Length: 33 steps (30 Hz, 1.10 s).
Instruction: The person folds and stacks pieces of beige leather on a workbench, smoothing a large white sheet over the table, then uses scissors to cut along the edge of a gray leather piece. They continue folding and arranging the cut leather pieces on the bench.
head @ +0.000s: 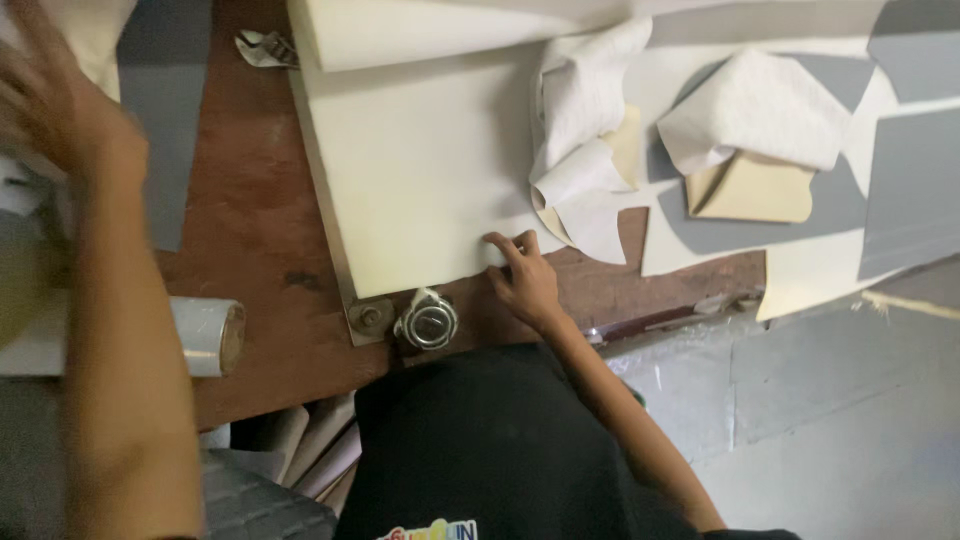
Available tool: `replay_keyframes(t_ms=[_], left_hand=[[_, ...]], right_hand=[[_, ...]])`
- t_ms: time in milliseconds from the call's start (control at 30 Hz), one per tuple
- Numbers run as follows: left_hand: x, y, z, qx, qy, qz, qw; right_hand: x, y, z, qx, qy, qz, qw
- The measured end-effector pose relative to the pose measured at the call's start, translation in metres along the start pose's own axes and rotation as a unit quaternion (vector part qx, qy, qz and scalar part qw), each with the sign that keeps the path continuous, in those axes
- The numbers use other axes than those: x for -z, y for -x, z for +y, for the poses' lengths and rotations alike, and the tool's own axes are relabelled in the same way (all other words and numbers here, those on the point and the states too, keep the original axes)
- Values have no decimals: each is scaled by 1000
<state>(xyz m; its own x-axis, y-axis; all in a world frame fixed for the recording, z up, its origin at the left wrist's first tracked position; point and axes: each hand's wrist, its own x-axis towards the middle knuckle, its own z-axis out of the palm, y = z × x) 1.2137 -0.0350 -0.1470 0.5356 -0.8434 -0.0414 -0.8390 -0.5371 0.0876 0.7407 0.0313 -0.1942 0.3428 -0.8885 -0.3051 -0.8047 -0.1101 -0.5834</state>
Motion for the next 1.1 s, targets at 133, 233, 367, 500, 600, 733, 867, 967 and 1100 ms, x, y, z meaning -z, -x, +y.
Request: replay_keyframes(t_ms=[133,233,367,500,600,733,867,967,1100], left_hand=[[-35,86,29,20,39,4,999],[-45,178,66,19,126,-80,989],[-43,253,103,18,187,-182,965],[-46,244,132,-76,119,-103,985],[-49,221,144,-87,156,-54,983],[-39,205,140,-37,137,-139,980],[-22,202,113,-44,9,-152,987],[-14,198,90,-54,40,-93,993],[-21,195,72,-19,108,-137,985]], right_hand=[[2,7,15,24,-48,-26,998],[0,21,14,13,-105,-85,991],[-13,34,-14,158,-74,-196,965],[-28,28,-47,194,175,-280,924],[-32,25,-62,205,205,-225,930],[-27,25,-68,265,229,-192,917],[-21,28,-61,279,233,-197,911],[-18,33,-48,275,224,-175,918],[-13,42,-22,192,245,-212,926]])
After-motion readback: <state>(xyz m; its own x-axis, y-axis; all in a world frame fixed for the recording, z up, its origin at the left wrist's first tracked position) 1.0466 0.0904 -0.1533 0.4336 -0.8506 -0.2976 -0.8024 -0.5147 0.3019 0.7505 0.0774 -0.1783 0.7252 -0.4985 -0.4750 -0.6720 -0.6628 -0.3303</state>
